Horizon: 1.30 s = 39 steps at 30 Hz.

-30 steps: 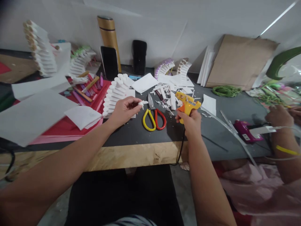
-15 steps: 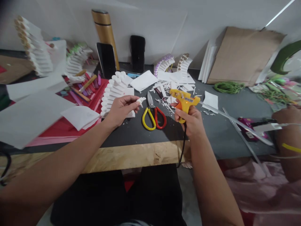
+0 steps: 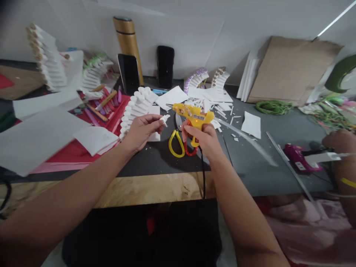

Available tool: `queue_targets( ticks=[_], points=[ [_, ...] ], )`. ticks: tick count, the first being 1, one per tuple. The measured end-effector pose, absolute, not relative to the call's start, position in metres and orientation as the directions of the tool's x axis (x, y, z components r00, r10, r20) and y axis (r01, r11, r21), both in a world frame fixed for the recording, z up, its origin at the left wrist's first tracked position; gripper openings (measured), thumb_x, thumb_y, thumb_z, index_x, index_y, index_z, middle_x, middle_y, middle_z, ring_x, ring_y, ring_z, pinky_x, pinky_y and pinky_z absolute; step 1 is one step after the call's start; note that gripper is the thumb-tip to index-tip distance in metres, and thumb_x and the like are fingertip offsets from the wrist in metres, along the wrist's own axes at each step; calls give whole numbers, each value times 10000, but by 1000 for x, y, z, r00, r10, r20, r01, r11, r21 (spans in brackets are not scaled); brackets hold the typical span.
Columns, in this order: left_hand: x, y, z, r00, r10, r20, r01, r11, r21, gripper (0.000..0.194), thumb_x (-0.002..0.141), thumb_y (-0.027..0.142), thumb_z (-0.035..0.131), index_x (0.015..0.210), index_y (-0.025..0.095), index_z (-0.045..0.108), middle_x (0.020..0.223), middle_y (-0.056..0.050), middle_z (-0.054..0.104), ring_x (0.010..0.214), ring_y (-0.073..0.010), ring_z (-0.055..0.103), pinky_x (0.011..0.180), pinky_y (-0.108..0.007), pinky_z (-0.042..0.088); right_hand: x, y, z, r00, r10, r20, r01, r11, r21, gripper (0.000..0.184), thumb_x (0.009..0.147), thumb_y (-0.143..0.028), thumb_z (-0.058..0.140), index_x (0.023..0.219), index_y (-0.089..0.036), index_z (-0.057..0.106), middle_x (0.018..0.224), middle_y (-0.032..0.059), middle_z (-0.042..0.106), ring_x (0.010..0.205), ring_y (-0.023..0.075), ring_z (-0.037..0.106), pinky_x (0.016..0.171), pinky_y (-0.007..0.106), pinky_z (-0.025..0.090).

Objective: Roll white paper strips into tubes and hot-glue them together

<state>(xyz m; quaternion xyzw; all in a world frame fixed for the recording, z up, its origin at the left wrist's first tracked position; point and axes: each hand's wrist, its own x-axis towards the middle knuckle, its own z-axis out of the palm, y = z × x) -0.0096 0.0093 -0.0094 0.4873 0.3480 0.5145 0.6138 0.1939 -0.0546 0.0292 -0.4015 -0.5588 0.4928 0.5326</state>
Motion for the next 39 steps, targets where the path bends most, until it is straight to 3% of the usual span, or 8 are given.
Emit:
queue_targets(
  ticks=[4, 7, 12, 23, 39],
  points=[
    [-10, 11, -11, 220, 973, 74, -293, -6, 956, 239, 708, 267, 798, 885, 119, 734, 701, -16, 701, 600, -88, 606, 607, -240, 505, 202, -54, 16, -85, 980, 179, -54, 175, -983, 90, 832, -261, 708, 786, -185, 695, 766, 39, 658, 746, 183, 628, 751, 328, 501],
    [-9, 12, -12, 203, 977, 66, -300, -2, 954, 240, 706, 263, 804, 881, 117, 730, 703, -17, 704, 592, -87, 608, 599, -238, 506, 206, -52, 15, -44, 986, 160, 19, 161, -987, 102, 807, -273, 724, 757, -190, 691, 772, 36, 670, 765, 189, 640, 780, 334, 504],
    [-10, 14, -13, 196, 979, 61, -271, -6, 963, 200, 727, 243, 775, 879, 119, 736, 704, -21, 704, 596, -84, 601, 607, -234, 509, 203, -54, 19, 15, 985, 173, 172, 168, -971, 139, 783, -305, 716, 709, -192, 684, 718, 38, 681, 747, 198, 647, 748, 336, 510],
    [-11, 14, -13, 180, 980, 79, -248, -33, 968, 175, 739, 204, 764, 887, 117, 735, 709, -23, 710, 585, -78, 602, 599, -225, 509, 201, -52, 14, -61, 988, 139, 262, 150, -953, 144, 806, -288, 679, 706, -187, 660, 712, 20, 662, 713, 172, 629, 705, 299, 490],
    [-11, 12, -10, 202, 973, 112, -216, -67, 974, 202, 739, 228, 778, 901, 115, 739, 746, -34, 720, 610, -85, 610, 602, -229, 519, 200, -46, 4, 1, 994, 113, 187, 111, -976, 149, 704, -313, 738, 715, -189, 657, 621, -13, 642, 628, 170, 622, 668, 328, 495]
  ],
)
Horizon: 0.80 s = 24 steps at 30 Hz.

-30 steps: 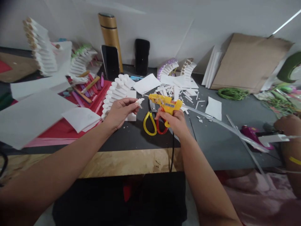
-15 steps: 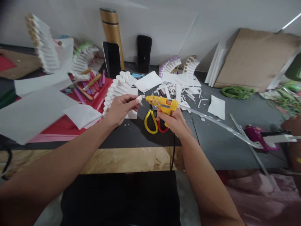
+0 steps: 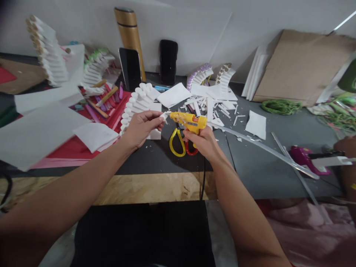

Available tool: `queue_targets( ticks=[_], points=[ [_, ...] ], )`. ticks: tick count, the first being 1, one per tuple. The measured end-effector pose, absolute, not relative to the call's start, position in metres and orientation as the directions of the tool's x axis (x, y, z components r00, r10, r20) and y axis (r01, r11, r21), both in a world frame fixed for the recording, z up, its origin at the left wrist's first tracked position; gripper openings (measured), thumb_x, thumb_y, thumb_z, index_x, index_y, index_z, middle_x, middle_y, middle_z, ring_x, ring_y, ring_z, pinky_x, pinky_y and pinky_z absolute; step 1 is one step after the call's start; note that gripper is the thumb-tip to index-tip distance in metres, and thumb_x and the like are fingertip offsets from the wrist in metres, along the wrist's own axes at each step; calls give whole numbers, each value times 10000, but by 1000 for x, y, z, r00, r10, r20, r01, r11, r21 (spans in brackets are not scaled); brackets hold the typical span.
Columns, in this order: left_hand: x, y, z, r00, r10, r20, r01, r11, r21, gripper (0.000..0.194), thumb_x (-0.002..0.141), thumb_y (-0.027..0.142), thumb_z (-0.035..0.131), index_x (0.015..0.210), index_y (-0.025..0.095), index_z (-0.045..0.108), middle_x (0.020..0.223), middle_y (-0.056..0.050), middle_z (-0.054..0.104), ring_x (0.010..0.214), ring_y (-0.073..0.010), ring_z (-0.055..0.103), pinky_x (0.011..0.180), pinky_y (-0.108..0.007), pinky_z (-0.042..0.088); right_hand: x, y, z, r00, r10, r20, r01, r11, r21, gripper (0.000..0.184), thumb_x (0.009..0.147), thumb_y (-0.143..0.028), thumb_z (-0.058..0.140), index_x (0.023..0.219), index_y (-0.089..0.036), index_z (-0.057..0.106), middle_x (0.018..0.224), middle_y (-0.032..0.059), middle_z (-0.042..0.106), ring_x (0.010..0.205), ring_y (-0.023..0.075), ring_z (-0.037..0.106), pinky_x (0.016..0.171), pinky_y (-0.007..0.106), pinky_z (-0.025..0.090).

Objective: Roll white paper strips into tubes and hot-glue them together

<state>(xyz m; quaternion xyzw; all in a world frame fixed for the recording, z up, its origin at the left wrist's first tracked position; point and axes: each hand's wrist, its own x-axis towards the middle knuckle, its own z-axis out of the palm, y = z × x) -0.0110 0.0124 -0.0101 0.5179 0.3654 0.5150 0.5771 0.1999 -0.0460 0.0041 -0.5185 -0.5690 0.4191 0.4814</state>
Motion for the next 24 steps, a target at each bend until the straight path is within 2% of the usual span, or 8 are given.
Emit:
queue_targets(
  ticks=[6, 14, 19, 24],
  points=[
    [-11, 13, -11, 198, 976, 91, -244, -41, 969, 217, 727, 252, 793, 895, 121, 747, 735, -29, 715, 618, -91, 612, 611, -234, 517, 201, -46, 3, -25, 993, 112, 207, 114, -972, 152, 725, -318, 726, 710, -191, 644, 624, -4, 634, 642, 177, 627, 664, 333, 505],
    [-11, 13, -10, 204, 977, 66, -321, 3, 947, 180, 713, 201, 789, 865, 115, 745, 706, -25, 718, 591, -79, 614, 591, -214, 510, 200, -46, 3, -40, 993, 115, 212, 121, -970, 159, 719, -317, 734, 724, -190, 638, 641, -6, 635, 627, 163, 598, 656, 324, 494],
    [-11, 12, -9, 223, 973, 57, -322, 18, 947, 200, 705, 205, 804, 870, 109, 741, 719, -27, 722, 584, -77, 614, 594, -218, 512, 204, -46, 0, -40, 989, 143, 253, 149, -956, 153, 777, -316, 698, 720, -187, 640, 650, 1, 647, 641, 164, 599, 667, 321, 473],
    [-12, 11, -9, 245, 968, 50, -322, 32, 946, 220, 700, 217, 815, 879, 108, 744, 729, -33, 725, 595, -81, 621, 607, -221, 513, 203, -46, 2, -30, 989, 142, 231, 145, -962, 157, 769, -312, 702, 696, -189, 638, 617, -9, 634, 604, 158, 594, 642, 313, 464]
  ],
)
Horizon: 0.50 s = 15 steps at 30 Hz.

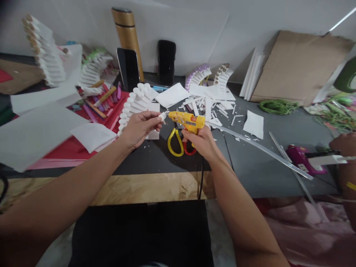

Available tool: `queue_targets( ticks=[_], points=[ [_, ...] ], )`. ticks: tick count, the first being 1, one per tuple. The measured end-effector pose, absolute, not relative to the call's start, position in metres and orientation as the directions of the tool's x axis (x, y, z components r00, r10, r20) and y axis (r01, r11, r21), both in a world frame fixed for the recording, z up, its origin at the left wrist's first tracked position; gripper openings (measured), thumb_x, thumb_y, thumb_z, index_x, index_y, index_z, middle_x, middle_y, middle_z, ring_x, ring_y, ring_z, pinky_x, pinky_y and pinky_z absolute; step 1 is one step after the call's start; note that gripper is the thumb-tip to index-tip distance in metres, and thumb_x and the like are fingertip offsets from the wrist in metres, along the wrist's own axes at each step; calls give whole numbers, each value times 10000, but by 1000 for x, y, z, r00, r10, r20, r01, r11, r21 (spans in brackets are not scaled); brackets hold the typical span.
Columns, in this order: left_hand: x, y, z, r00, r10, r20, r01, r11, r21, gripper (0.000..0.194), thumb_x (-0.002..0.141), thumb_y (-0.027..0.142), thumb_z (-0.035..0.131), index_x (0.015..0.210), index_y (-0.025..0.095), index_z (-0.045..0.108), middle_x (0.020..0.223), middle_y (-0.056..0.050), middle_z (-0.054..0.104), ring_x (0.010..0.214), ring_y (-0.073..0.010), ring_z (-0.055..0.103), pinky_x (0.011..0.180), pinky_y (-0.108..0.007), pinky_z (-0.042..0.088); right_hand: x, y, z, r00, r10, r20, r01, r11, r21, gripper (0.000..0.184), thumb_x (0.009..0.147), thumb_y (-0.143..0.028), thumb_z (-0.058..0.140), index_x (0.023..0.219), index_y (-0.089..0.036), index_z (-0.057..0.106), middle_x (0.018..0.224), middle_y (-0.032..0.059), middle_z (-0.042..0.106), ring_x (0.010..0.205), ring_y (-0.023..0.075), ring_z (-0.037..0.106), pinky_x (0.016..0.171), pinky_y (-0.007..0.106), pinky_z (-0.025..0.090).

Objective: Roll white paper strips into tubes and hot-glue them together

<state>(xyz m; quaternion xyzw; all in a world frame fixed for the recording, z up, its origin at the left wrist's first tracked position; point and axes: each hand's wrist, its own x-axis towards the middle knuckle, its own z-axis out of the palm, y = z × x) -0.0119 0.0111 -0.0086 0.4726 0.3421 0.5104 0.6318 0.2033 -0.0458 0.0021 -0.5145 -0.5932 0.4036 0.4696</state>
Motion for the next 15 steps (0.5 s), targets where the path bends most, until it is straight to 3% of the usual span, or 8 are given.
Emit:
queue_targets(
  ticks=[5, 15],
  points=[
    [-12, 11, -9, 253, 966, 51, -351, 42, 936, 204, 702, 205, 808, 875, 115, 746, 732, -34, 722, 601, -82, 626, 613, -224, 512, 202, -46, 6, -12, 989, 150, 240, 148, -959, 185, 751, -293, 688, 615, -185, 627, 602, 0, 630, 611, 148, 590, 653, 304, 456],
    [-11, 12, -6, 254, 967, 23, -416, 88, 905, 246, 649, 232, 848, 832, 111, 735, 703, -34, 720, 598, -87, 625, 608, -233, 502, 201, -48, 8, -18, 992, 128, 263, 128, -956, 175, 745, -320, 698, 648, -190, 631, 603, -2, 628, 599, 157, 588, 627, 315, 447]
  ],
)
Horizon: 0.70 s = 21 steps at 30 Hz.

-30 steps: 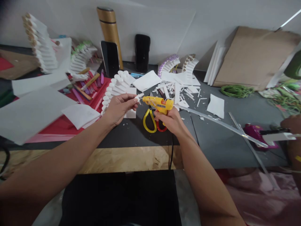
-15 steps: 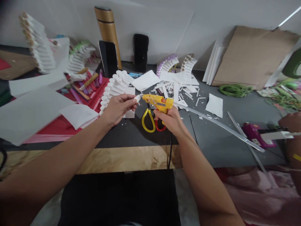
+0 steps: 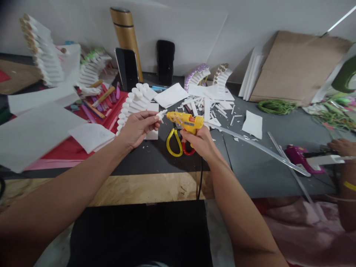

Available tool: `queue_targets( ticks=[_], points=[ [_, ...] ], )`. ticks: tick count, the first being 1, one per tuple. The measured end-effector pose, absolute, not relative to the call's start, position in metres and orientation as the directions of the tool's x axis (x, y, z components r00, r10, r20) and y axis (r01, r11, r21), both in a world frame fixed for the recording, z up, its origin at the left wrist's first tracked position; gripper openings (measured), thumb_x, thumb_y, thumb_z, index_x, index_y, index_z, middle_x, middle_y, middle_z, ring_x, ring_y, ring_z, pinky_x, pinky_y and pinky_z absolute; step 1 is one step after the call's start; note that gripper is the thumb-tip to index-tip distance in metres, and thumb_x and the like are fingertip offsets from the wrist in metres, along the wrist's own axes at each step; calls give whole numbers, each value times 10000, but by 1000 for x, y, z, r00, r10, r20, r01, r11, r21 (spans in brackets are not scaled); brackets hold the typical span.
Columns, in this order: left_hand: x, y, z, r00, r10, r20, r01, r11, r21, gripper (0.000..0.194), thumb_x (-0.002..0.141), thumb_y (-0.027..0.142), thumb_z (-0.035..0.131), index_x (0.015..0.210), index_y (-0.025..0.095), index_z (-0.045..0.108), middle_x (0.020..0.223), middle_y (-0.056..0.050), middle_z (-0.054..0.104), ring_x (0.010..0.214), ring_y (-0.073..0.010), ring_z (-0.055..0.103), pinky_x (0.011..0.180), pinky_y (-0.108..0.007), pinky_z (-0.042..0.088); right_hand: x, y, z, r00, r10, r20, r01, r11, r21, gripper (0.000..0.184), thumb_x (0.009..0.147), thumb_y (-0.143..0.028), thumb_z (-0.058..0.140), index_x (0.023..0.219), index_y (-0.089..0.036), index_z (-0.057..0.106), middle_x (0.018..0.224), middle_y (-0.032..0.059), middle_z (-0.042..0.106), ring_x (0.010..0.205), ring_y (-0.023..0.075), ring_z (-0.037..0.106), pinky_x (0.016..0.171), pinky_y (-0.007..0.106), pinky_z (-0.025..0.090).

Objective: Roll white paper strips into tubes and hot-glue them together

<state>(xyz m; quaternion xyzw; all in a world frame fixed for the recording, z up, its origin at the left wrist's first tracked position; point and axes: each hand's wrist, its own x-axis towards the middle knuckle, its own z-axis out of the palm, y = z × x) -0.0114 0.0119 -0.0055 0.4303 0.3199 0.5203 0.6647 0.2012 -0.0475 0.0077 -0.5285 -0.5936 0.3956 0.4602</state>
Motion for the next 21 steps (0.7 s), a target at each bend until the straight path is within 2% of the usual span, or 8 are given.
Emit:
queue_targets(
  ticks=[9, 21],
  points=[
    [-13, 12, -4, 267, 963, -17, -432, 135, 892, 272, 637, 249, 861, 839, 118, 734, 703, -32, 720, 616, -92, 633, 651, -249, 514, 201, -49, 9, -31, 989, 144, 294, 146, -945, 207, 743, -351, 701, 638, -192, 622, 590, 2, 627, 596, 164, 596, 609, 315, 453],
    [-13, 13, -4, 270, 963, -23, -449, 147, 882, 195, 668, 203, 830, 816, 118, 735, 697, -33, 721, 603, -85, 635, 636, -237, 513, 202, -49, 10, -49, 989, 140, 313, 149, -938, 242, 756, -344, 688, 593, -190, 596, 578, 7, 603, 586, 158, 577, 601, 308, 431]
  ],
)
